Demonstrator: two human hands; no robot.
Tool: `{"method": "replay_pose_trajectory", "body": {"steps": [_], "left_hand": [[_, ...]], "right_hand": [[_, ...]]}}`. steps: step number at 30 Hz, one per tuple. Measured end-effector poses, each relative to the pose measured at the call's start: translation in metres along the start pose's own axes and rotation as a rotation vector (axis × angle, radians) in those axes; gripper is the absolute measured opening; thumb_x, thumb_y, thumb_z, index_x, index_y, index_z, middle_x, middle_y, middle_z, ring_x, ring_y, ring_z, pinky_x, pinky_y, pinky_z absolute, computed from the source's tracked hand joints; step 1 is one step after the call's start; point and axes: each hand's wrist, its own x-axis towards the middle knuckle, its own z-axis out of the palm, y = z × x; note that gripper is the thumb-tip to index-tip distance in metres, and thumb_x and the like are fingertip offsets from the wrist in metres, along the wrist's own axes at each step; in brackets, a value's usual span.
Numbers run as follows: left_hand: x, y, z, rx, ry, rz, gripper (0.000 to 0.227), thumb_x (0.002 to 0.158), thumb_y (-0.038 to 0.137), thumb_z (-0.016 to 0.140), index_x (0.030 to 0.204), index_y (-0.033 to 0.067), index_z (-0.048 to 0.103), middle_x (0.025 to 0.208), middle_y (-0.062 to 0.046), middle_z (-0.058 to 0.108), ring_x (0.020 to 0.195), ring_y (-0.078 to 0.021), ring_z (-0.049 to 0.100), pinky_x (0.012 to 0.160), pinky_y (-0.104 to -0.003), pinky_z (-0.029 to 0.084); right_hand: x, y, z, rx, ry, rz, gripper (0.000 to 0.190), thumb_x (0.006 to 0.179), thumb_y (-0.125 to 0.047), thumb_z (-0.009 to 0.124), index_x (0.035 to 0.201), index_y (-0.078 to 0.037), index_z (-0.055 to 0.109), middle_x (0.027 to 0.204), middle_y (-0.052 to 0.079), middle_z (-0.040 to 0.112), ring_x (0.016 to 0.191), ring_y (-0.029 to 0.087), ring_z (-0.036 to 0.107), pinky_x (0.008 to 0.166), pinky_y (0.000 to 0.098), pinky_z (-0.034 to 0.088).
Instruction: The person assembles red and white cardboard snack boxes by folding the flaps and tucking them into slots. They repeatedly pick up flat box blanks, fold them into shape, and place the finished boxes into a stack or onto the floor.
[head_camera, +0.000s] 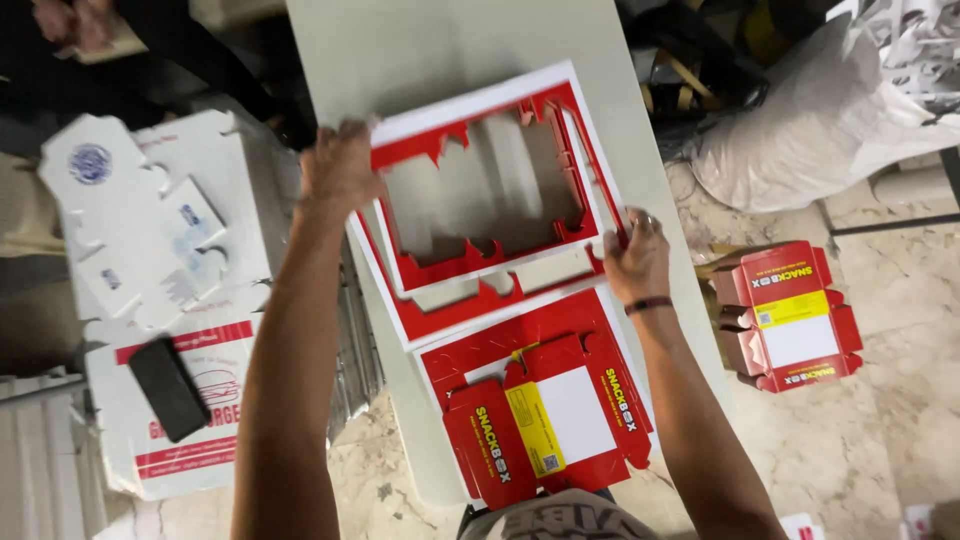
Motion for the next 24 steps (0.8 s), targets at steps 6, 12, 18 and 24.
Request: {"method": "replay_pose_trajectory", "body": {"steps": [6,12,18,24], "left_hand": [[0.069,-0.020,0.000,-0.028,-0.170,0.027,0.067,0.076,0.019,0.076,0.141,0.0159,0.060,0.120,-0.011,0.065,0.112,-0.0384,0.061,0.082,-0.058,0.056],[0.092,-0.034,0.063,-0.165,-0.325,0.028,0.066,0.077,0.015,0.074,0.141,0.0130,0.059,0.123,-0.017,0.065,0.114,-0.0447,0.062,0.087,-0.063,0.054],[0.086,-0.024,0.065,-0.249,-0.351,0.037,0.060,0.084,0.013,0.069,0.142,0.0050,0.057,0.124,-0.020,0.062,0.117,-0.0453,0.060,0.092,-0.061,0.053],[0.105,-0.037,0.116,-0.186,-0.322,0.010,0.057,0.081,0.019,0.071,0.135,0.0040,0.061,0.114,-0.017,0.064,0.108,-0.0410,0.065,0.087,-0.058,0.056]], "right_hand": [[0.056,-0.028,0.023,0.013,-0.047,0.135,0.039,0.091,-0.012,0.068,0.123,0.008,0.059,0.108,0.033,0.062,0.100,0.054,0.066,0.083,0.0561,0.059],[0.051,0.010,0.082,-0.206,-0.202,0.281,0.039,0.094,-0.028,0.066,0.124,-0.003,0.061,0.115,0.021,0.059,0.106,0.046,0.066,0.084,0.0570,0.058],[0.043,-0.016,0.077,-0.230,-0.356,0.518,0.052,0.106,-0.039,0.045,0.143,-0.002,0.046,0.128,0.024,0.058,0.121,0.047,0.059,0.099,0.0621,0.051],[0.050,0.030,0.108,-0.414,-0.276,0.496,0.039,0.092,-0.042,0.060,0.112,-0.009,0.067,0.092,0.020,0.074,0.091,0.045,0.074,0.077,0.0596,0.059]]}}
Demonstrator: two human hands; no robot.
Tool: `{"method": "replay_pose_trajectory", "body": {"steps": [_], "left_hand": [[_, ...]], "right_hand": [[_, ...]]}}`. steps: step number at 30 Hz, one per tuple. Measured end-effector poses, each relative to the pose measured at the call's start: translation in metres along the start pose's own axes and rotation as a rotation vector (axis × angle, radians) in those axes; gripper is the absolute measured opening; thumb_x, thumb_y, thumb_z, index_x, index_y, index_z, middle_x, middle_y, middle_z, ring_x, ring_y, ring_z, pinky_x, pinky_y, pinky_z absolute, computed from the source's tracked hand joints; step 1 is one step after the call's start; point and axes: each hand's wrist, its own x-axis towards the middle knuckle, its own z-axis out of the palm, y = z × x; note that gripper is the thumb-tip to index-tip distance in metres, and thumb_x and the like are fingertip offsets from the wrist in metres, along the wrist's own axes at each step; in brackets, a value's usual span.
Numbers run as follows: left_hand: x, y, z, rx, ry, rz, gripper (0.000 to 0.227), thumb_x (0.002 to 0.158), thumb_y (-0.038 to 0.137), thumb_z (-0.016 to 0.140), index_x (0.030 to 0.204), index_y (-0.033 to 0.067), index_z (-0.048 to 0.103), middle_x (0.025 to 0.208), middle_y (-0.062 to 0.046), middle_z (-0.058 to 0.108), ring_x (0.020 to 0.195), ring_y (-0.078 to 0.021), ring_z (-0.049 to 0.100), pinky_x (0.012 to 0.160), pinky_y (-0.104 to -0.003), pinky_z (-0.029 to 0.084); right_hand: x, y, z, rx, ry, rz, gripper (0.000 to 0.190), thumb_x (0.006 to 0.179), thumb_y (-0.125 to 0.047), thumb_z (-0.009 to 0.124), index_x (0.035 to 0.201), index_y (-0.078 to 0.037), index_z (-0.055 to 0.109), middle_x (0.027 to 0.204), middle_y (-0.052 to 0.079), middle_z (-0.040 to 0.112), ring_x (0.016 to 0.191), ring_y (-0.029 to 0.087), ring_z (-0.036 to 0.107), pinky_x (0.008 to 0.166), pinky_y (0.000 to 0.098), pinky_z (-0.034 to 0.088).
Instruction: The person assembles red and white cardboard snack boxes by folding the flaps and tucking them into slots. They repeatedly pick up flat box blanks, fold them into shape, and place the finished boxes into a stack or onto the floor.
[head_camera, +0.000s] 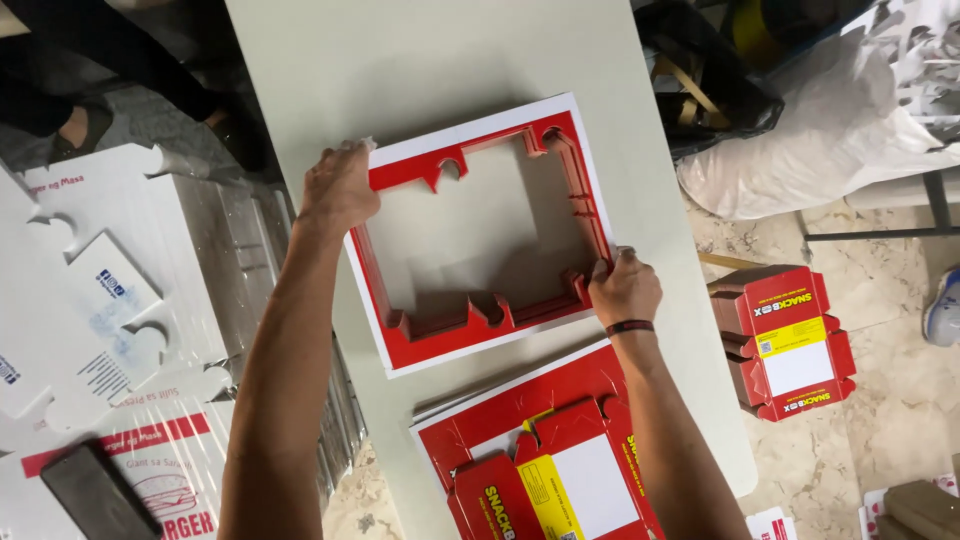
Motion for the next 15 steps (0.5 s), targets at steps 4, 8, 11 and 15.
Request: {"method": "replay_pose_trajectory", "body": {"steps": [4,8,11,15], "left_hand": [[-0.016,0.014,-0.023,0.002,0.013,-0.016,0.057,0.082,0.019,0.073,0.135,0.0021,0.061,0.117,-0.021,0.064,0.109,-0.0427,0.064,0.087,-0.059,0.055],[-0.010,0.002,-0.011,-0.031,0.043,-0.018,0.057,0.084,0.016,0.069,0.139,0.0034,0.059,0.121,-0.020,0.065,0.110,-0.0437,0.065,0.090,-0.058,0.054],[-0.006,0.001,-0.007,-0.041,0.031,-0.040,0.064,0.079,0.017,0.074,0.141,0.0068,0.059,0.124,-0.020,0.065,0.114,-0.0424,0.063,0.091,-0.056,0.053],[-0.047,0.046,-0.070,-0.034,0.031,-0.067,0.072,0.076,0.010,0.075,0.144,0.0028,0.053,0.142,-0.027,0.055,0.126,-0.0481,0.054,0.096,-0.059,0.049]], "right_hand": [[-0.005,-0.012,-0.008,0.008,-0.005,0.001,0.039,0.090,-0.037,0.061,0.112,-0.006,0.069,0.086,0.024,0.073,0.086,0.049,0.073,0.073,0.0590,0.059],[0.006,-0.005,-0.003,0.025,-0.006,-0.041,0.040,0.090,-0.035,0.064,0.117,-0.006,0.072,0.090,0.023,0.073,0.089,0.048,0.073,0.076,0.0575,0.059],[0.001,-0.023,-0.047,0.018,-0.155,-0.021,0.055,0.086,-0.050,0.068,0.122,-0.009,0.073,0.105,0.025,0.075,0.103,0.049,0.070,0.088,0.0593,0.056],[0.034,-0.087,-0.142,0.194,-0.312,-0.079,0.098,0.083,-0.071,0.061,0.147,0.003,0.049,0.137,0.040,0.057,0.131,0.058,0.050,0.111,0.0656,0.040]]}}
